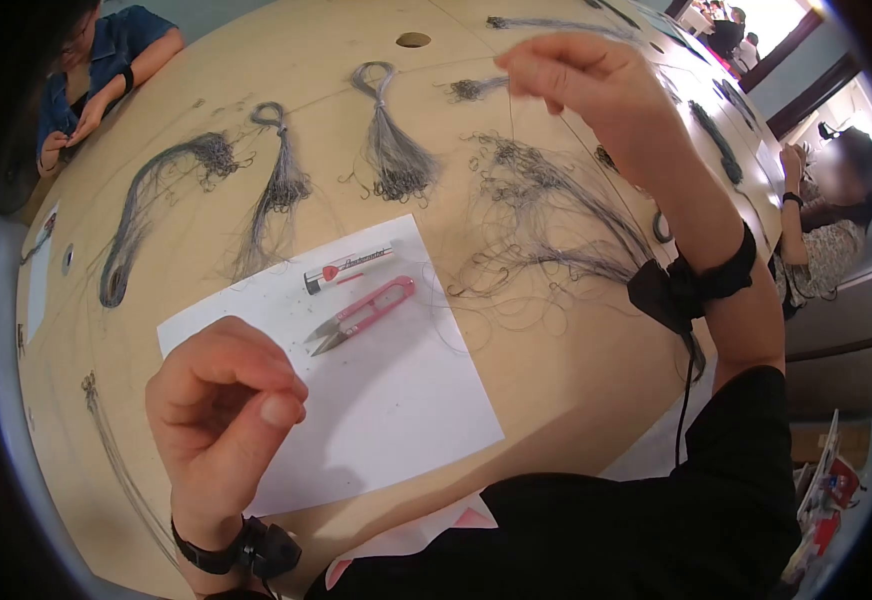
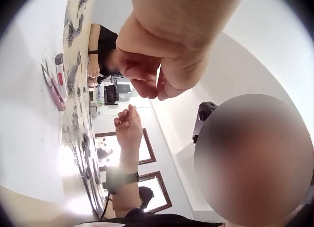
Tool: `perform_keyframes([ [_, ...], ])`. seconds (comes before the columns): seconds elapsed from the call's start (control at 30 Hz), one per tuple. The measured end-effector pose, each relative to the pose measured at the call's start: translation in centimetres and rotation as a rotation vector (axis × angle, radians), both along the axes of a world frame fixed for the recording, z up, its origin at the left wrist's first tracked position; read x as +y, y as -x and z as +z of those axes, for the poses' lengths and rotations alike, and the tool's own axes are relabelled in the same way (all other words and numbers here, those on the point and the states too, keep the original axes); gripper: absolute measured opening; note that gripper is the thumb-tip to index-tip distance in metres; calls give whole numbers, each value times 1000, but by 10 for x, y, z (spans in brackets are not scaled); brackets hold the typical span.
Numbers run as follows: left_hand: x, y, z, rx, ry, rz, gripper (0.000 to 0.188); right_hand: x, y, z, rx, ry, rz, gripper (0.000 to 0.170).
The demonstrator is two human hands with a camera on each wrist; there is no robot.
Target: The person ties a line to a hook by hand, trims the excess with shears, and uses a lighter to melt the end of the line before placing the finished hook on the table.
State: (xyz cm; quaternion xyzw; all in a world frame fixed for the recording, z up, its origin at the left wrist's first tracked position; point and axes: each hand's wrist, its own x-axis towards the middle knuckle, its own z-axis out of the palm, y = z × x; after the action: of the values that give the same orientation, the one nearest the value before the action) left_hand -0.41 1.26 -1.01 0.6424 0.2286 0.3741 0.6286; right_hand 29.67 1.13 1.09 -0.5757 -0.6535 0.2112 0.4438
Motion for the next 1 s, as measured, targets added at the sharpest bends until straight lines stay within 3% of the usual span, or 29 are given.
perform_keyframes([
  [0.1, 5, -3, -7, 27, -32, -27, 9, 9, 6, 7, 94, -188, -53, 22],
  [0.17, 7, -4, -8, 74, 1, -57, 9, 11, 11, 19, 447, -75, -67, 27],
  [0.3, 16, -13, -8, 129, 75, -63, 9, 15, 9, 28, 554, 12, -67, 24],
  [0.37, 18, -19, -10, 169, 110, -32, 9, 16, 6, 28, 328, 90, 160, 21],
  [0.4, 18, -23, -12, 170, 109, -33, 9, 15, 8, 27, 329, 89, 160, 21],
  [0.47, 18, -29, -15, 135, 75, -87, 9, 10, 20, 25, -79, 304, 96, 20],
  [0.6, 14, -29, -21, 167, 53, -135, 9, 1, 25, 18, -11, 351, 32, 19],
  [0.63, 13, -28, -23, 192, 50, -136, 9, 0, 23, 11, -161, 504, 128, 18],
  [0.67, 14, -29, -25, 216, 44, -139, 9, -5, 20, 9, -158, 509, 119, 18],
  [0.73, 17, -29, -30, 232, 41, -142, 9, -11, 21, 13, 101, 552, 66, 18],
  [0.77, 17, -27, -32, 258, 44, -140, 9, -13, 23, 16, 45, 594, 65, 19],
  [0.9, 18, -25, -38, 278, 59, -152, 10, -22, 33, 18, -176, 537, 159, 20],
  [1.0, 17, -23, -39, 332, 30, -148, 11, -30, 37, 19, 42, 473, 175, 21],
])
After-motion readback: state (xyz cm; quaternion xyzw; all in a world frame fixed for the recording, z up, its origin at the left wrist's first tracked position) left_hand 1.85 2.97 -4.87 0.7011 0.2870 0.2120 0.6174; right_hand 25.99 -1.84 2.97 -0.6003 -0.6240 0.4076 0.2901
